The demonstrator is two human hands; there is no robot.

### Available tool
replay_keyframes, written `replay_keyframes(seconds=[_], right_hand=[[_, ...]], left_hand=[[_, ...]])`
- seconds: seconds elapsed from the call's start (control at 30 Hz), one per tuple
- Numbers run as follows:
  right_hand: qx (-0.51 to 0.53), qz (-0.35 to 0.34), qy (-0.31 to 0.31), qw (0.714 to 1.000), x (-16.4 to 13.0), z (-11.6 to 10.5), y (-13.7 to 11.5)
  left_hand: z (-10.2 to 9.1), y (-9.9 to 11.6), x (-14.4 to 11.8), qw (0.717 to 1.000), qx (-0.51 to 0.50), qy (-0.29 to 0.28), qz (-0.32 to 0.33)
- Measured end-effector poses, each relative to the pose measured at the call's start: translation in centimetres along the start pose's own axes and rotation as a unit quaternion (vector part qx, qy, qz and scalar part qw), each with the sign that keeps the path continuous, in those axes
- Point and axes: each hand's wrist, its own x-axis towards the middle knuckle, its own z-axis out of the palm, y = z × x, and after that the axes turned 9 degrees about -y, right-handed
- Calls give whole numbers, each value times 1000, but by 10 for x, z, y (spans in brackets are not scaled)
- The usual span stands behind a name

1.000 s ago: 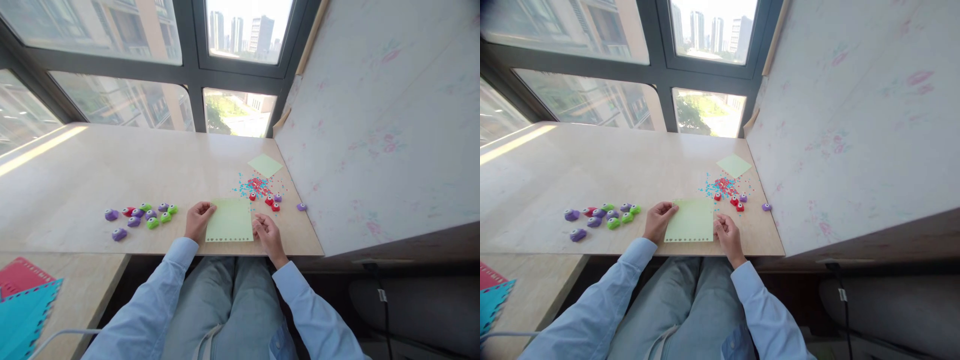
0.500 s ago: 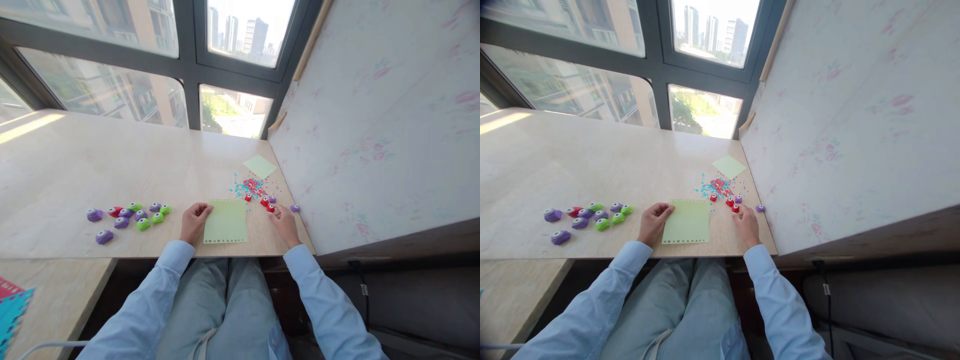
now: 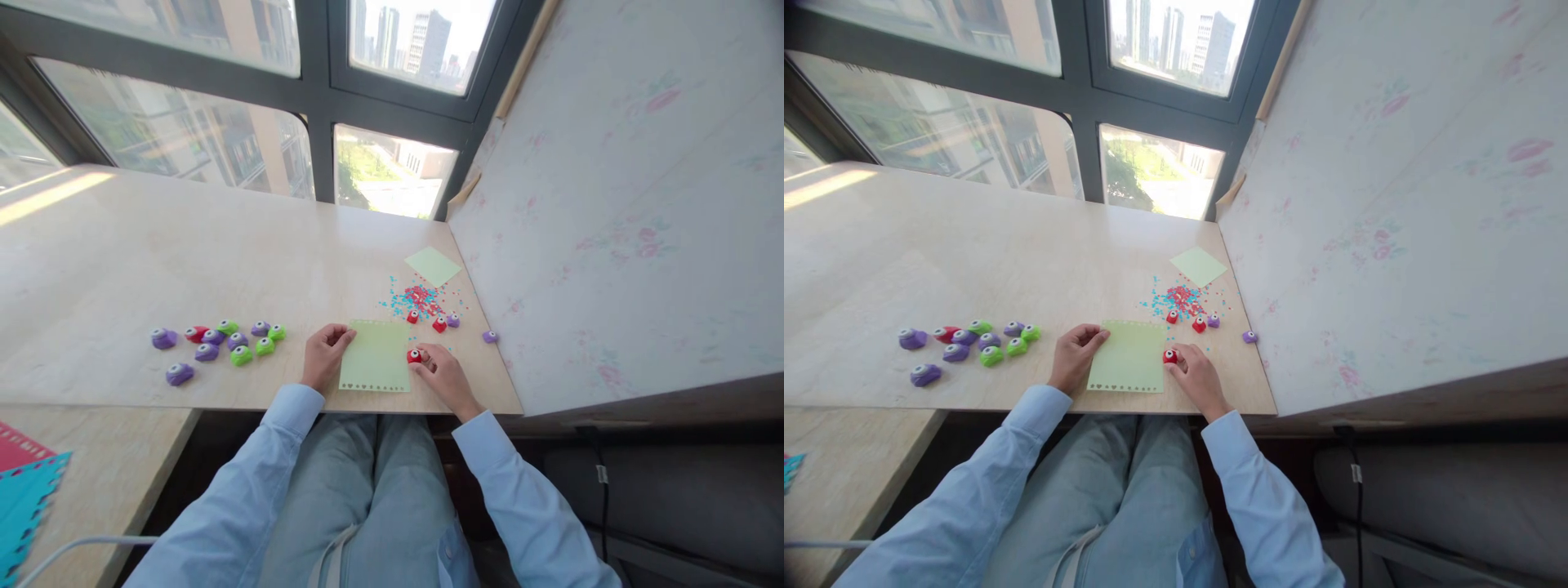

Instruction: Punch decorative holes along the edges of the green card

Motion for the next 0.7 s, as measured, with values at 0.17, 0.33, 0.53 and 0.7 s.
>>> replay_keyframes(seconds=[0.17, 0.33, 0.53, 0.7], right_hand=[[-10, -21, -3, 1000, 4, 3, 5], [11, -15, 28, 999, 8, 5, 14], [28, -19, 57, 998, 11, 9, 18], [49, -24, 68, 996, 11, 9, 22]], left_hand=[[0, 0, -1, 1000, 6, 3, 4], [1, 0, -2, 1000, 15, 4, 3], [1, 1, -1, 1000, 32, 0, 1], [2, 1, -1, 999, 42, 3, 3]])
